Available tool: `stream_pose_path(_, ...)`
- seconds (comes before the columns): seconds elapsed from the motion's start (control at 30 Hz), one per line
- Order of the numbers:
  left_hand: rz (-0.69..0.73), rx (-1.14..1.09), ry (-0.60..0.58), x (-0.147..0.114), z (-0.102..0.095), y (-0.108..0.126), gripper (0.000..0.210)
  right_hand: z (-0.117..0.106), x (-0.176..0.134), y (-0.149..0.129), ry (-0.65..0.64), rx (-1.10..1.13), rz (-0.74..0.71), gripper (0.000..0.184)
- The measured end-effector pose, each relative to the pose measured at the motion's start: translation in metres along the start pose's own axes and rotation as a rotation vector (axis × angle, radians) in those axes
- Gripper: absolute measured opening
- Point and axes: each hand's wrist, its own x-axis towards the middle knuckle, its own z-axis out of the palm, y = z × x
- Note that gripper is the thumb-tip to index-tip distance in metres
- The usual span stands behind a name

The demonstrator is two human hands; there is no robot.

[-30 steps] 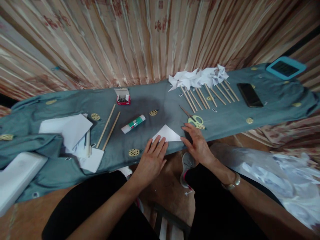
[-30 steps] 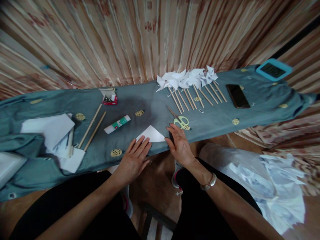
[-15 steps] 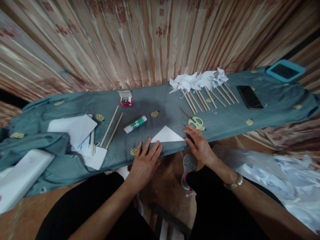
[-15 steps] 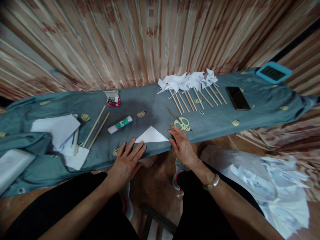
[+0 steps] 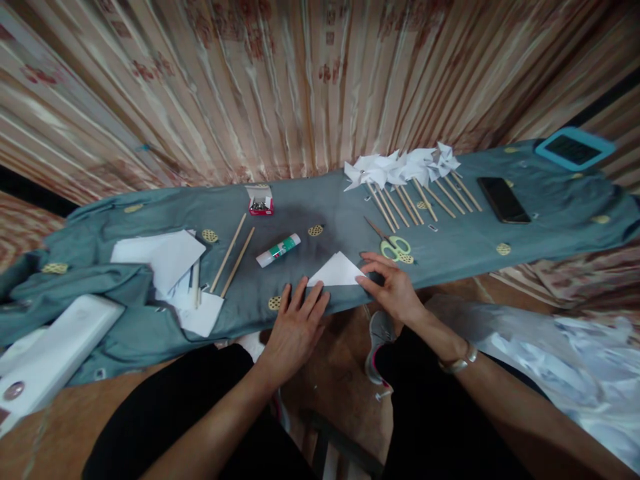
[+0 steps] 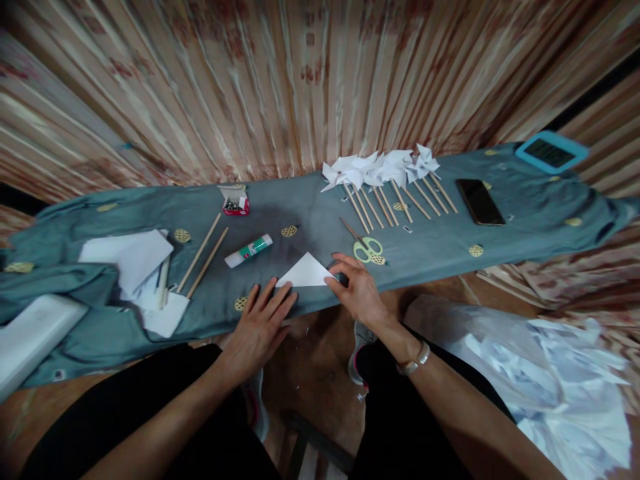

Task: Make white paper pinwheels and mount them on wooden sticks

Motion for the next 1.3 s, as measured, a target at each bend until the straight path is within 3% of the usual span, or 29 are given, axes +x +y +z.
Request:
stream_pose_path(0.17, -0.041, -0.051, 0.088, 0.004, -0.007, -0.001, 0.056, -0.009, 0.001, -0.016, 0.068, 0.091, 0.016, 0.011)
stream_pose_path(0.37, 0.007, -0.089, 0.212, 0.015, -0.012, 0.004, 0.067, -0.009, -0.008, -0.025, -0.016, -0.161, -0.164, 0.015)
stream_pose_path(0.57, 0.095, -0.018, 0.269, 0.026, -0.007, 0.004, 0.05, 0.002, -0.017, -0.03, -0.114, -0.201, -0.328, 0.019)
stream_pose_path(0.73, 0.127, -0.026, 0.271, 0.03, -0.005, -0.001, 0.03, -0.003, -0.016, -0.039, -0.19, -0.057, -0.241, 0.026)
stream_pose_path(0.97, 0.121, -0.03, 0.295, 0.033, -0.007, -0.011, 0.016, -0.007, -0.022, -0.027, -0.24, 0.074, -0.133, 0.034)
stream_pose_path(1.17, 0.154, -0.096, 0.251, 0.028, -0.004, -0.012, 0.018, -0.015, -0.016, -0.02, -0.17, -0.183, -0.366, 0.036)
stream_pose_path(1.3, 0.169, -0.172, 0.277, 0.023, -0.004, -0.01, 0.018, -0.025, -0.009, -0.018, -0.196, -0.202, -0.424, 0.024)
